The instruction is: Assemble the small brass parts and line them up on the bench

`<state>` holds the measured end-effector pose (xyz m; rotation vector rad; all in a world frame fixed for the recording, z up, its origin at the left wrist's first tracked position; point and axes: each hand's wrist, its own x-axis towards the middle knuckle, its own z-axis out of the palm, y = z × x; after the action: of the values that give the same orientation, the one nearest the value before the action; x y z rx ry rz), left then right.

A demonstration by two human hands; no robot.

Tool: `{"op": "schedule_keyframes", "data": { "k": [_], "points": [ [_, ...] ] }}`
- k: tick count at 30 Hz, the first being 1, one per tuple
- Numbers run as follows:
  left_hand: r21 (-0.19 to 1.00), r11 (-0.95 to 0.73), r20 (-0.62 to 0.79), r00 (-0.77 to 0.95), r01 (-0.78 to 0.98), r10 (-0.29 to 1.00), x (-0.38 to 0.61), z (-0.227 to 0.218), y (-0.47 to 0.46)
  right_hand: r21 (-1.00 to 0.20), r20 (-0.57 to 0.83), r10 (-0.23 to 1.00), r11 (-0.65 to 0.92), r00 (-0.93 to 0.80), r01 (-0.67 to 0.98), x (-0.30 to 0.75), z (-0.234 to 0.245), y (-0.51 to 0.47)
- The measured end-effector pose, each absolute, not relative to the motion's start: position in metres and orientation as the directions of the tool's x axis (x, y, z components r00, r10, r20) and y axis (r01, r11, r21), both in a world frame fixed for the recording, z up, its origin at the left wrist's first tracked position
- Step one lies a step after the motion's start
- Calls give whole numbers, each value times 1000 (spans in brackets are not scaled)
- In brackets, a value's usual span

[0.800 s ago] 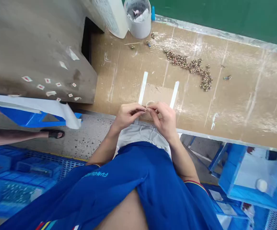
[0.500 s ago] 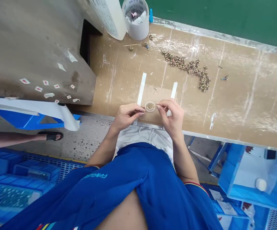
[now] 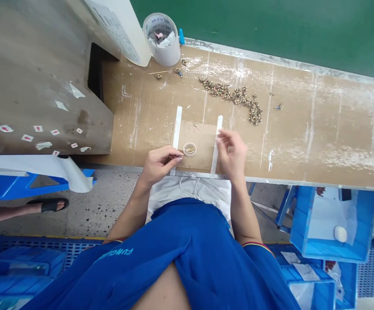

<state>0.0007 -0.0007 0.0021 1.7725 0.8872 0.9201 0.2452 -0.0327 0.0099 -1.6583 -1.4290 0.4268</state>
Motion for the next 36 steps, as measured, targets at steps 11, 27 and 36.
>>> {"op": "schedule_keyframes", "data": {
  "k": [11,27,36],
  "points": [
    [937,-312,212,453,158,866,2,3,-1,-516,273,866,-236,419,824,334,-6,4],
    [949,-285,202,435,136,878,-1,2,-2,-560,110,875,-338,472,757,341,12,-20],
    [935,-332,246,447,124,860,0,4,-3,-434,169,893,-313,418,845,330,8,-9]
  ]
}}
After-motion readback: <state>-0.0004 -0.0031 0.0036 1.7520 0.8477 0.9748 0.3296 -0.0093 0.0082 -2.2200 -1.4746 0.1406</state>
